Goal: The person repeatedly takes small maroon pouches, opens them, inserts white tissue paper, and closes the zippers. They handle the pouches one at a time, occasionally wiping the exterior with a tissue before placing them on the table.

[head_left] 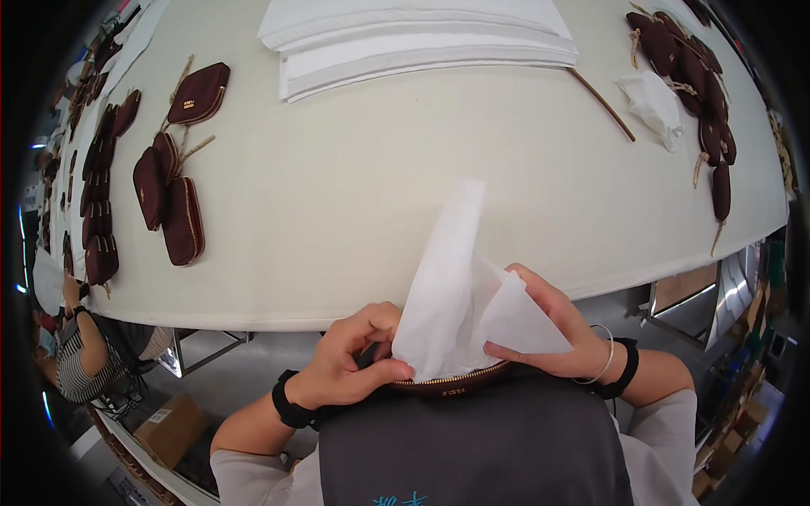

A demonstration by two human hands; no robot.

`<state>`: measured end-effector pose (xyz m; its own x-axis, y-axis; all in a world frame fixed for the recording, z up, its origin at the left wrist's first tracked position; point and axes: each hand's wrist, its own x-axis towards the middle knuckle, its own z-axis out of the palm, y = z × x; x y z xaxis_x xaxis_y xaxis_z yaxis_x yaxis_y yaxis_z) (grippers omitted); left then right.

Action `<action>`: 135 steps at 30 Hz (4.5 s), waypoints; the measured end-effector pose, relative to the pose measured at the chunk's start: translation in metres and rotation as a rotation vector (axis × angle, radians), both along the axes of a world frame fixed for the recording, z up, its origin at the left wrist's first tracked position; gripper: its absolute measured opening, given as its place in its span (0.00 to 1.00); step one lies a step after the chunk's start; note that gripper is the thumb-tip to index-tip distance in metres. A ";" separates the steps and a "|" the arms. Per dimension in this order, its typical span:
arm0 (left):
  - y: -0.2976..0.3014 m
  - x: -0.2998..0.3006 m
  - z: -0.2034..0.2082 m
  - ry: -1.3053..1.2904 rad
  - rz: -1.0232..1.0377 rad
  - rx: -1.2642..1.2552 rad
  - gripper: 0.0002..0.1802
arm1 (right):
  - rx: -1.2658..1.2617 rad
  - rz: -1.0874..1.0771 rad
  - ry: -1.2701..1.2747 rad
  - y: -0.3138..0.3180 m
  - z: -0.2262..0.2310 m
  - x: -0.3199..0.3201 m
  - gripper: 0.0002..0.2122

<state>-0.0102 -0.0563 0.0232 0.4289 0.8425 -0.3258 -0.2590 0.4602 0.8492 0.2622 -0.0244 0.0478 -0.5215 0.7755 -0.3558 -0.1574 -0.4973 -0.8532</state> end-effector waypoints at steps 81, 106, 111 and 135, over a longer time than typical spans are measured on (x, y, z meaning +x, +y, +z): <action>0.016 0.037 0.027 0.684 -0.404 0.946 0.30 | 0.047 0.192 -0.205 0.002 0.008 0.021 0.10; 0.007 0.047 0.054 0.836 -0.373 1.536 0.14 | 0.926 0.420 -0.645 0.022 0.001 -0.009 0.02; 0.017 0.040 0.049 0.838 -0.359 1.520 0.14 | 0.803 0.247 -0.552 0.021 -0.002 -0.010 0.08; 0.073 0.001 0.005 0.997 0.099 1.302 0.07 | 0.401 0.137 -0.376 0.048 -0.016 -0.050 0.12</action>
